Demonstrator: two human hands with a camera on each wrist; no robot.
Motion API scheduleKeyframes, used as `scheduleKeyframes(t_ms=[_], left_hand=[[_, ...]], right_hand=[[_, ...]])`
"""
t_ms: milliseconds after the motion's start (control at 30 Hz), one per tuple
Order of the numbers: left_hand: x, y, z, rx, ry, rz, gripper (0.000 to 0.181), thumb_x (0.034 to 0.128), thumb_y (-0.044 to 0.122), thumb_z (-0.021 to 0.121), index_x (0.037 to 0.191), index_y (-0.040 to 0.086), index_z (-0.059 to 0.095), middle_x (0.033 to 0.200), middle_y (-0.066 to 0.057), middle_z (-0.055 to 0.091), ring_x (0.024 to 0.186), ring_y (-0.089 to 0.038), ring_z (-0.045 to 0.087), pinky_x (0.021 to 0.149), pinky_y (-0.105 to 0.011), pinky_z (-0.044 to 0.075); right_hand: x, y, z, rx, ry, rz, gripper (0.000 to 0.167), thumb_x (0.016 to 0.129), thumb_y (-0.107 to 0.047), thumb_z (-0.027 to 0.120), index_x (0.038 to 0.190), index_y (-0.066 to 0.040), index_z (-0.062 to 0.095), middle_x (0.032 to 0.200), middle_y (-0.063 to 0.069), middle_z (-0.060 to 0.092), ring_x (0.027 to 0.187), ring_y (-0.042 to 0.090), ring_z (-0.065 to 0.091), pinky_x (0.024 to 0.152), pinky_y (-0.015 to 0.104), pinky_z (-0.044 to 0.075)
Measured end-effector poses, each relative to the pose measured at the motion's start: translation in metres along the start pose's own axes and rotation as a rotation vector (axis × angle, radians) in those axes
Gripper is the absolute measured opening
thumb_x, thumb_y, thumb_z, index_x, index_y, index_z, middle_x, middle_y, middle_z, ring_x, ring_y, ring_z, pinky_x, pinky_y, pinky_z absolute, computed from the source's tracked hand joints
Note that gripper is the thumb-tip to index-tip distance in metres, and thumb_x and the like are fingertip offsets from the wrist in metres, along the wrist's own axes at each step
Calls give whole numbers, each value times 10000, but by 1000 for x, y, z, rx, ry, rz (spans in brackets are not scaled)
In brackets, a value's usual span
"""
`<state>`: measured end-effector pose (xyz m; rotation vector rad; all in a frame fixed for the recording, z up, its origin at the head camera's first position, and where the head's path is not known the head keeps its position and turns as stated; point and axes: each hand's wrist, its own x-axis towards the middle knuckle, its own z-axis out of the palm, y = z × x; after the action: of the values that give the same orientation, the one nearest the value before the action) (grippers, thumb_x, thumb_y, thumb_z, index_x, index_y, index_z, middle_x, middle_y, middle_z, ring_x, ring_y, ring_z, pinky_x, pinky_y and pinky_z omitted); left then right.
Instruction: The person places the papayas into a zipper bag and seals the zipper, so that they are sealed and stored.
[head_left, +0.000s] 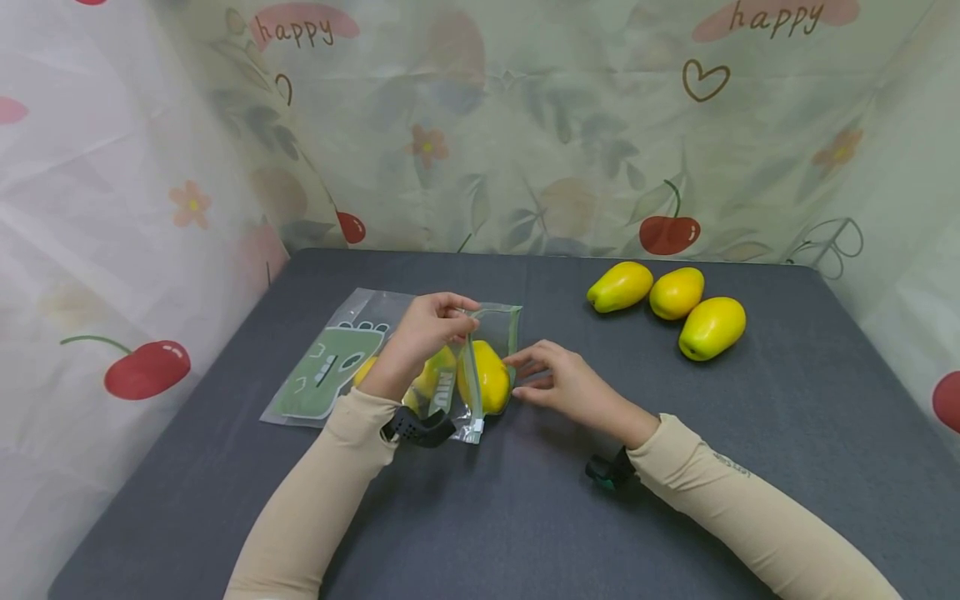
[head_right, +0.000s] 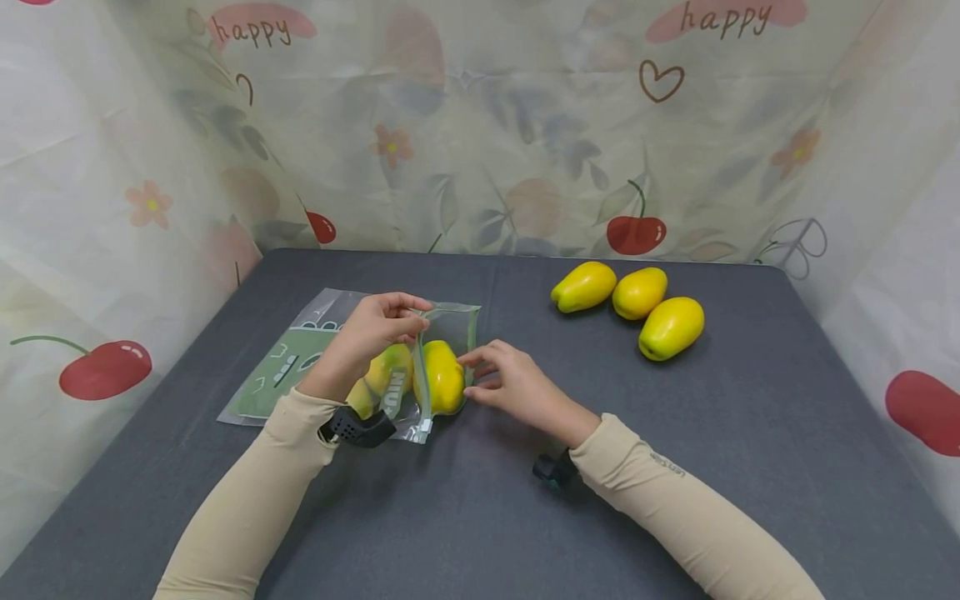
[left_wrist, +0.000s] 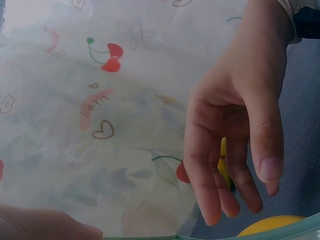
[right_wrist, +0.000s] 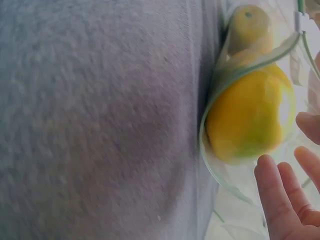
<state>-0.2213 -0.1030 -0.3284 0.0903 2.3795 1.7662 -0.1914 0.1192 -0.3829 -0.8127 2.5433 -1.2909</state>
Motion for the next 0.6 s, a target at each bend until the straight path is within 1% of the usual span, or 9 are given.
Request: scheduleKeyframes(t_ms=[167,233,333,467,600], left_hand=[[-1,0,0,-2,3,-1,254,886,65,650,1136,17,659,947,-195,638,735,-181,589,884,-509,518],[-1,0,0,-4,4,-2,253,886,65,652,1135,16,659,923,-174,637,733,-179,587,880,-504,519],[-1,0,0,-7,1,-5,256,888,62,650,1139,15,657,892,-138,638,730,-177,585,880,-504,518],[-1,0,0,-9,-3,-8,259,890,59,647,1144,11,654,856,-92,636,725,-180,576,879,-507,512],[-1,-1,0,-7,-5,-6,262,892,58,642,1149,6,651,843,-71,635,728,-185,573,877,-501,513]], right_hand=[[-3,-1,-12,-7,42,6,420,866,-116,718,1266,-80,595,1235,137,559,1106,295,609,902,379,547],[-4,-2,-18,-4,63,5,424,859,-112,724,1263,-90,598,1235,147,559,1119,319,602,916,408,539],[-7,-3,-26,-8,92,5,435,853,-119,733,1266,-112,599,1244,123,562,1142,331,591,939,446,523],[-12,-4,-40,-7,126,21,446,857,-162,735,1278,-148,590,1291,53,558,1194,304,572,975,453,501],[-18,-5,-54,-3,162,23,481,863,-176,730,1312,-149,560,1343,40,539,1231,265,553,1003,430,485]])
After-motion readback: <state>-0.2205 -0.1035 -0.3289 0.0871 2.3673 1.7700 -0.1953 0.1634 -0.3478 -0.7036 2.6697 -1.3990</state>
